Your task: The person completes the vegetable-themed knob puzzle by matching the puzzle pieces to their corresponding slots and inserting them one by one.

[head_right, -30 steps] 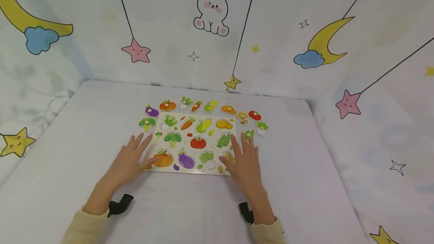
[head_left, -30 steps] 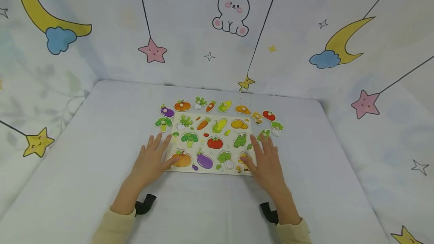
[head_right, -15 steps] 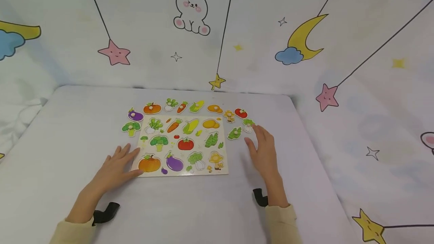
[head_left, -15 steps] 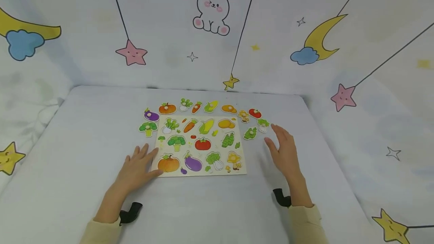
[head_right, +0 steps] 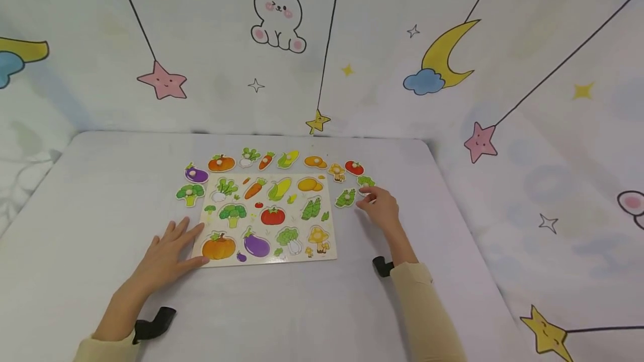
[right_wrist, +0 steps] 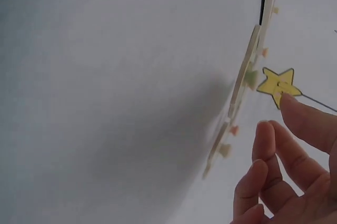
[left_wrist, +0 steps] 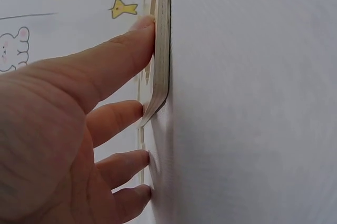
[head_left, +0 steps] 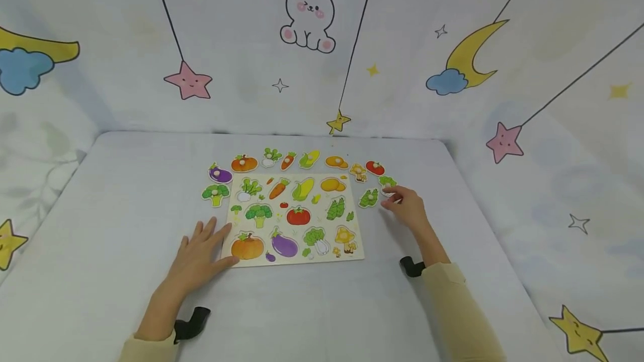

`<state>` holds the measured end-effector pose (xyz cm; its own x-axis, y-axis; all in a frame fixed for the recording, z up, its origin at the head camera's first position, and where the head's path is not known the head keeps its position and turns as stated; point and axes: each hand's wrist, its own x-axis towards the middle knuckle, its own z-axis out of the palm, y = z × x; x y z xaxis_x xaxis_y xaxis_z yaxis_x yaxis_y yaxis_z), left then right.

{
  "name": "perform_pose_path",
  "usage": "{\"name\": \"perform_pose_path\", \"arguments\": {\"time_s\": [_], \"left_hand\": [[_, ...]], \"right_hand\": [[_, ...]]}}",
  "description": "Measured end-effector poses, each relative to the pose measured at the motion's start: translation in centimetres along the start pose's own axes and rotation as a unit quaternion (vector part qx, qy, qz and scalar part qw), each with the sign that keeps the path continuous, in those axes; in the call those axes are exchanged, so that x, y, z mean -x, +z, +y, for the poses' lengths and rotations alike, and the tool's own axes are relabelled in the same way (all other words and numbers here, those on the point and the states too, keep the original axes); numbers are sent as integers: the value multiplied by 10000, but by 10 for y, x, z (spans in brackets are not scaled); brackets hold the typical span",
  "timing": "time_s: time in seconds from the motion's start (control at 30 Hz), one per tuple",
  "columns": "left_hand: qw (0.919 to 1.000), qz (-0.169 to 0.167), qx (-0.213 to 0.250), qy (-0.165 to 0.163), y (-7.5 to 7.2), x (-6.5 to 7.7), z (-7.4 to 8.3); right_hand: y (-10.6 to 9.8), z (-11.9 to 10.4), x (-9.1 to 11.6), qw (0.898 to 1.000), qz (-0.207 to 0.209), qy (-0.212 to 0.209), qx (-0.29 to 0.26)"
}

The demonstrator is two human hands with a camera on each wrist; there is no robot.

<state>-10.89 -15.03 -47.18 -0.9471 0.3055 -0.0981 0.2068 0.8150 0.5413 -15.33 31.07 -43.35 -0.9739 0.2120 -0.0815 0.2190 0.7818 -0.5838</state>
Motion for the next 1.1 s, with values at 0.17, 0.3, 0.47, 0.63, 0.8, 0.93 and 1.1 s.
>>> {"name": "perform_pose_path", "arguments": {"time_s": [0.17,0.3,0.47,0.63,0.8,0.93,1.1], "left_hand": [[9999,-51,77,-49,0,-1,-2],[9999,-71,112,-72,0,-2,-2],[9999,-56,99,-75,0,0,0],[9999,-1,85,-81,1,0,-1],[9999,-2,123,-99,2,-1,-4],[9999,23,119,-82,2,-1,-4],[9999,39,131,-86,2,0,-2]], "right_hand": [[9,-11,-15,9988,-350,307,177],[16,-16,-25,9965,-563,460,412],[21,-22,-28,9941,-618,695,559],[22,-26,-29,9938,-580,766,561],[22,-27,-30,9940,-563,789,507],[22,-28,-28,9943,-586,828,335],[23,-36,-22,9957,-624,681,69]]}}
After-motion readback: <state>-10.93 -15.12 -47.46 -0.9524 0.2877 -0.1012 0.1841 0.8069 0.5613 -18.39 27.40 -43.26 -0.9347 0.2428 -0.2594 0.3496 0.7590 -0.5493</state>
